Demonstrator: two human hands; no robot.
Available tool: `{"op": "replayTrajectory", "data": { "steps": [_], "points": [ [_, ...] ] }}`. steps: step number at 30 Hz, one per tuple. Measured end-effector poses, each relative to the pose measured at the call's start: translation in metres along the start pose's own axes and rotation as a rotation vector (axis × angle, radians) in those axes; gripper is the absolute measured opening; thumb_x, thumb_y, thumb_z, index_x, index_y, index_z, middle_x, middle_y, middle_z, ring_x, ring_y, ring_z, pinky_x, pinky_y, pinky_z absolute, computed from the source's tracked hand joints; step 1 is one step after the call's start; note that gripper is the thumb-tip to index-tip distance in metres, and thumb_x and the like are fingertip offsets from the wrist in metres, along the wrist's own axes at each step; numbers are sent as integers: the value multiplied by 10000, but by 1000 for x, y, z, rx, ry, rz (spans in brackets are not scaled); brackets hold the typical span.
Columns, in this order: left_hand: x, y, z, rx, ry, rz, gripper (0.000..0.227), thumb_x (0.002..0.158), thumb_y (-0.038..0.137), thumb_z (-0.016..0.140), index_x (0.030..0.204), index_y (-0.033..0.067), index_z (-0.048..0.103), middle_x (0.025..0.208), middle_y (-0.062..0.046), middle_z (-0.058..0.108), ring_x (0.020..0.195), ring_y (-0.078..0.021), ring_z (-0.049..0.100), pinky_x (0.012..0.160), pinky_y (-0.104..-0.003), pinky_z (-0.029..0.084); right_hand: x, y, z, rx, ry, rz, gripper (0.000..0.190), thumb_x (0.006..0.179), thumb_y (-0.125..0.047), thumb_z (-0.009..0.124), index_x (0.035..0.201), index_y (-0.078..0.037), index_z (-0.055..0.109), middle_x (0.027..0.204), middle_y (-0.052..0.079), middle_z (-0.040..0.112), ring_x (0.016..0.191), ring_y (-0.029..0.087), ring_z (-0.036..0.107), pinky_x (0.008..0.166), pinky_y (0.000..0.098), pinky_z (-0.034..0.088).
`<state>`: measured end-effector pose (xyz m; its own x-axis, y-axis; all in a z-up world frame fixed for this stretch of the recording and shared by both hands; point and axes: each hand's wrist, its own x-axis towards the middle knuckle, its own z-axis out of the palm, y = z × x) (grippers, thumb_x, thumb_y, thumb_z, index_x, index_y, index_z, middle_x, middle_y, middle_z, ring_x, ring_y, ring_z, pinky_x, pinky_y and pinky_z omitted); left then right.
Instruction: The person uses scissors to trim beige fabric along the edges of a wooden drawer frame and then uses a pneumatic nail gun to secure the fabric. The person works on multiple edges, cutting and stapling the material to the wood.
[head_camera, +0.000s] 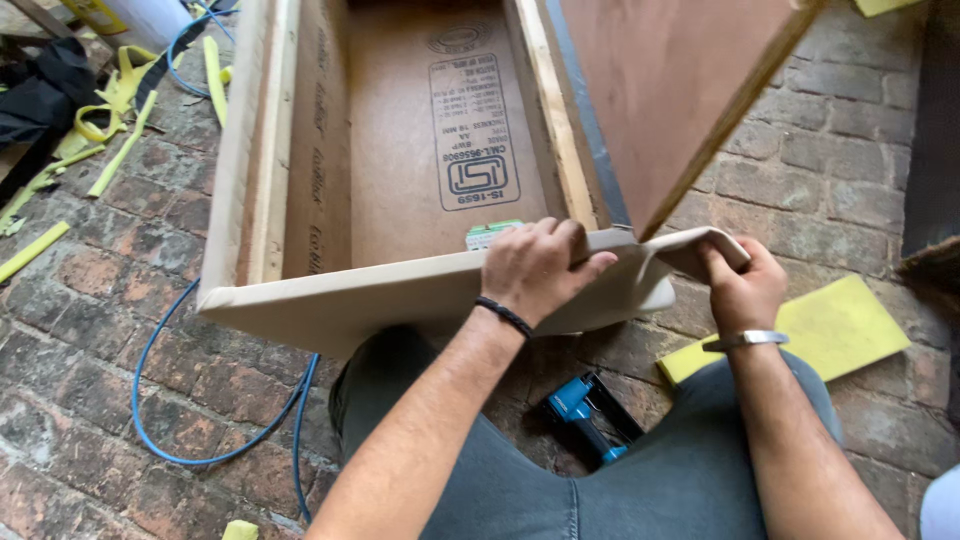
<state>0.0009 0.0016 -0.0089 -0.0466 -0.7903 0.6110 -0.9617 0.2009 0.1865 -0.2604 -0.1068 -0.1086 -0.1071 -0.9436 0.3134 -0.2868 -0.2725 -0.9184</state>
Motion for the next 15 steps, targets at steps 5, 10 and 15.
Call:
{"op": "replayTrajectory", "data": {
  "steps": [5,10,15],
  "points": [
    [-1,2,-6,-18,9,-38,522,871,663,665,856,144,712,797,-44,714,748,-218,716,718,-359,545,-8,-7,5,-130,6,-66,426,858,-107,791,1261,-38,670,1152,73,728,1055,170,699,910,303,559],
    [-4,3,-4,-19,61,-41,502,864,643,677,846,142,711,794,-44,707,737,-230,709,697,-373,536,14,29,-4,-297,-120,130,587,773,-193,907,1259,-24,624,1177,106,698,1088,216,664,921,346,525],
    [0,4,-6,17,44,-25,515,870,661,694,841,147,711,786,-50,699,704,-244,696,650,-413,531,73,126,-84,-17,-436,396,553,843,-258,803,1337,-59,651,1209,108,730,1109,215,682,904,359,530]
  ]
}}
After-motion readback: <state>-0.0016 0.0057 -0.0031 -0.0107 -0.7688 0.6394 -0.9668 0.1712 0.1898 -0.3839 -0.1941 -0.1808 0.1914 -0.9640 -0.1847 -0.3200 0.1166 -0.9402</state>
